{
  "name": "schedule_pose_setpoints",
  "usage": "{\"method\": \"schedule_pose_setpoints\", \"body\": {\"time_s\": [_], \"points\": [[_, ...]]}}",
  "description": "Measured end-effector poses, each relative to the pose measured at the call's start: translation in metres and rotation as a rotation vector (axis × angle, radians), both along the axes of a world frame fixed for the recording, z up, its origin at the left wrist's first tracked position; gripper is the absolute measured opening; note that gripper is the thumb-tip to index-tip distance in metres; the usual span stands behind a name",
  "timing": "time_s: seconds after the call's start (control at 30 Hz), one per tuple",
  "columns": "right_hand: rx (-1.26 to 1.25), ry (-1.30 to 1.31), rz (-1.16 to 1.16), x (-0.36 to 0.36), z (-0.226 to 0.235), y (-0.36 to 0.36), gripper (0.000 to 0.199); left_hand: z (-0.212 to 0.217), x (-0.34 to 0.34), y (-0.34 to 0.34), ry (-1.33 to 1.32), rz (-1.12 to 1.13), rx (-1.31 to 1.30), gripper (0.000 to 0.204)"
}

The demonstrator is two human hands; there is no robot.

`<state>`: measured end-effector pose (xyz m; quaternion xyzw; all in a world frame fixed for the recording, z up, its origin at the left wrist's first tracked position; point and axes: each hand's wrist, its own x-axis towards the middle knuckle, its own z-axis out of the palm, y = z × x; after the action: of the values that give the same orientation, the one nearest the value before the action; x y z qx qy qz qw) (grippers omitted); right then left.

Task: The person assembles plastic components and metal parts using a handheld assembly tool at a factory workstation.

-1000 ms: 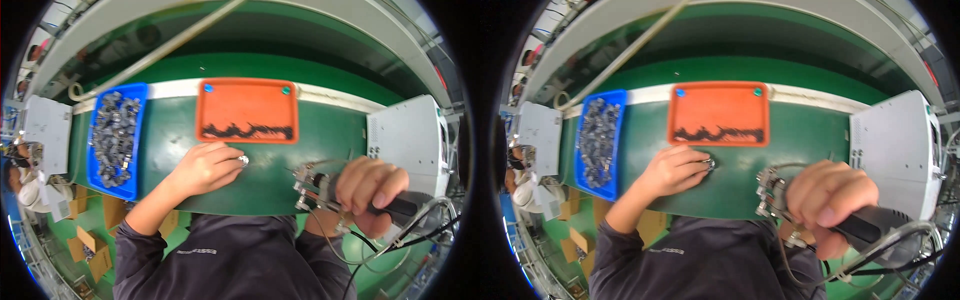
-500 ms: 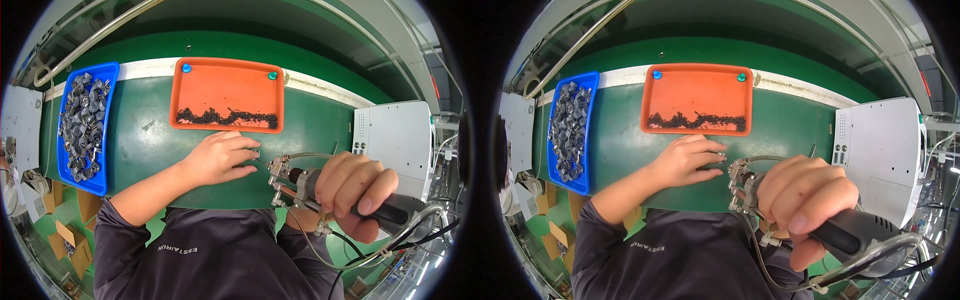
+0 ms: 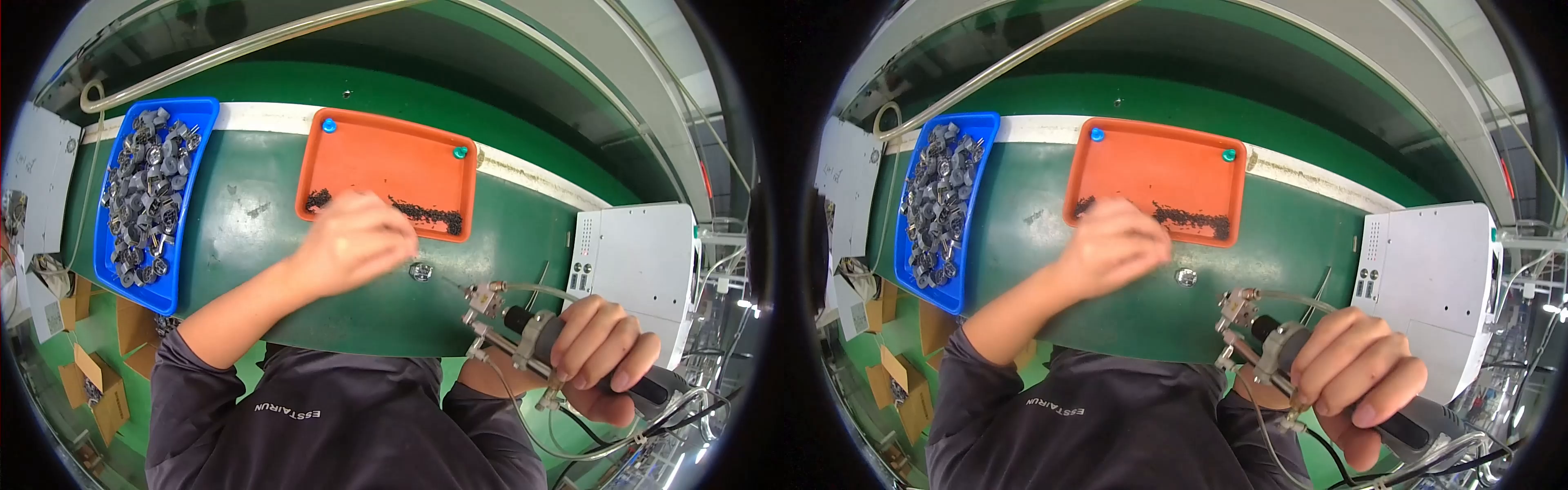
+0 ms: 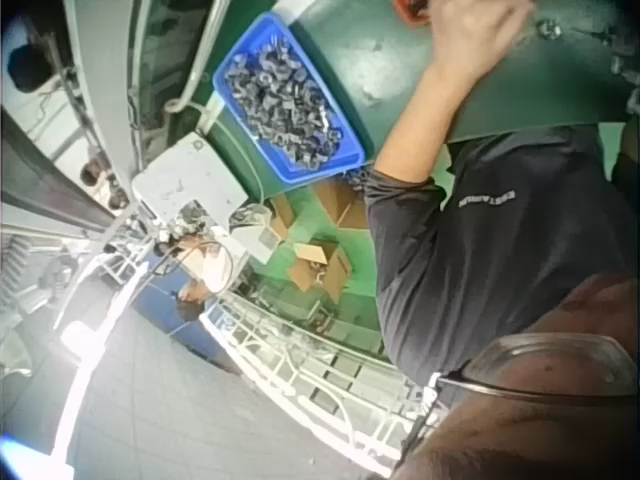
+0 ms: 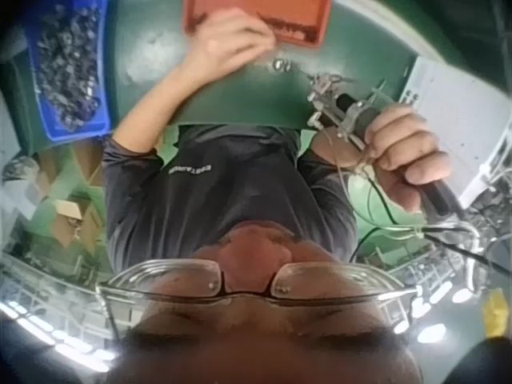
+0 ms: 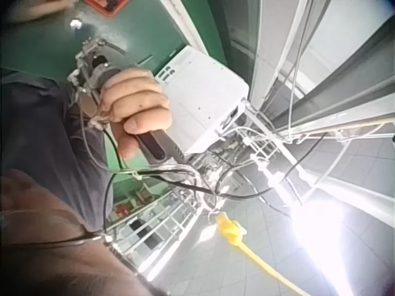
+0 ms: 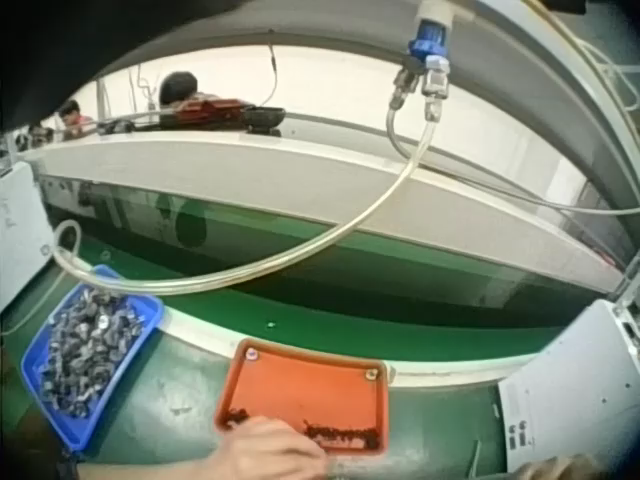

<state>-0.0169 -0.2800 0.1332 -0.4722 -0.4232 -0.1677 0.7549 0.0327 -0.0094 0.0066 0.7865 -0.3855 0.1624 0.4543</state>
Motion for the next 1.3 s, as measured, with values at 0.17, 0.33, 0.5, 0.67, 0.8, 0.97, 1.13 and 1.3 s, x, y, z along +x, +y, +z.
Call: {"method": "schedule_pose_setpoints", "body": {"time_s": [0.17,0.33,0.5,0.67,0.8,0.97,1.13,1.3], "points": [[-0.150,0.071,-0.013,0.008,-0.004,-0.006,0.037,0.008,0.009,0.001,-0.037,0.336,0.165,0.023],[-0.282,0.068,-0.008,0.006,0.005,-0.019,0.036,-0.001,-0.007,-0.016,0.042,-0.212,0.207,0.021],[-0.150,0.031,-0.131,0.003,-0.003,-0.016,0.029,-0.006,-0.016,-0.026,0.052,-0.180,0.240,0.014],[-0.253,0.037,-0.091,0.004,0.003,-0.021,0.029,-0.015,-0.016,-0.024,0.064,-0.201,0.204,0.017],[-0.210,0.103,-0.207,-0.003,0.005,-0.015,0.028,-0.017,-0.015,-0.025,0.066,-0.233,0.172,0.013],[-0.196,0.017,-0.165,0.000,0.003,-0.018,0.031,-0.018,-0.015,-0.023,0.111,-0.228,0.203,0.012],[-0.163,-0.022,-0.200,-0.001,0.001,-0.006,0.054,-0.018,-0.015,-0.021,0.079,-0.214,0.154,0.016],[-0.176,-0.052,-0.079,0.005,0.001,-0.011,0.057,-0.021,-0.017,-0.020,0.108,-0.219,0.191,0.013]]}}
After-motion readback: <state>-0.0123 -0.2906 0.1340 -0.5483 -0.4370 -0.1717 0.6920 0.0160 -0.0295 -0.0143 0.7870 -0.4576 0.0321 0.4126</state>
